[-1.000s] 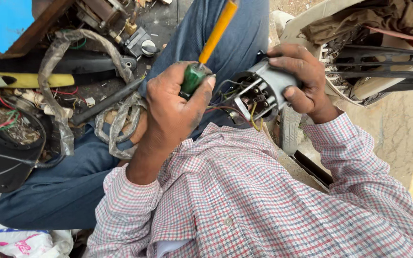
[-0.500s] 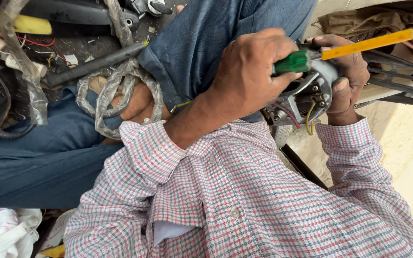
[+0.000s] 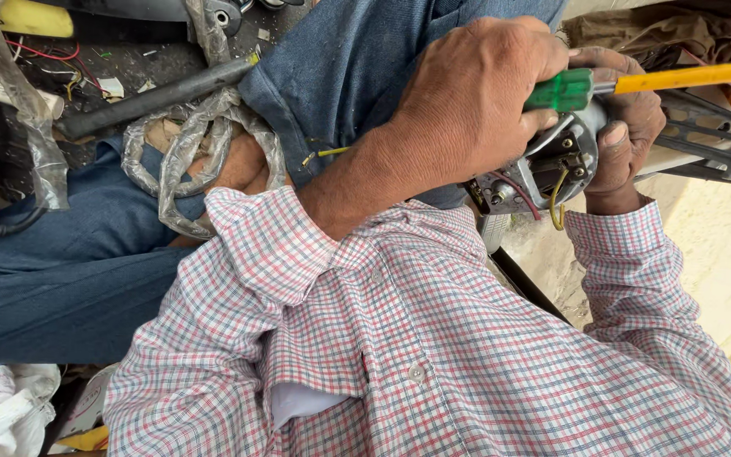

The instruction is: The person sits on the ground and uses a screwdriver to adjust internal components of a small electric motor. They repeatedly probe the commutator area and manipulate wires while holding the motor casing.

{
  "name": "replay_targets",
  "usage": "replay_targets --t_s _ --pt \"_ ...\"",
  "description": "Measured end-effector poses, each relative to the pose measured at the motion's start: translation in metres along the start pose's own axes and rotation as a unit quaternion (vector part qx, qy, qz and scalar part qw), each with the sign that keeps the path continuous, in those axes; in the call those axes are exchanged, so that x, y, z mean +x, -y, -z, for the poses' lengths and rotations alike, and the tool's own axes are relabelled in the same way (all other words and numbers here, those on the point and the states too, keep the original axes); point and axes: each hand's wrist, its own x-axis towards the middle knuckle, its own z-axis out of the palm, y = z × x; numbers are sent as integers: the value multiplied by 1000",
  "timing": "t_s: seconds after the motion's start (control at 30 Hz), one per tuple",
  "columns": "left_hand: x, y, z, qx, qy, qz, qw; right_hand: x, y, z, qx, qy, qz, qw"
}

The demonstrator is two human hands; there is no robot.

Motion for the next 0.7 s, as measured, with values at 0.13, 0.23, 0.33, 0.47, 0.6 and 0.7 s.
replay_targets --t_s 0.13,0.23,0.33,0.47,0.6,0.7 --pt "-1 3 0 -23 10 22 999 0 -3 1 -8 4 15 1000" --pt "-3 2 0 -10 15 31 999 1 -2 0 -1 12 25 1000" --pt "-3 -1 1 1 -18 8 1000 4 3 -2 1 17 34 999" --pt "-5 2 7 -16 -18 -10 1000 11 15 -8 -21 24 58 998" --pt "-16 11 16 -67 58 9 996 10 29 -12 -60 15 84 995" --pt "-24 13 19 -73 -5 -27 997 9 32 -13 -71 24 95 993"
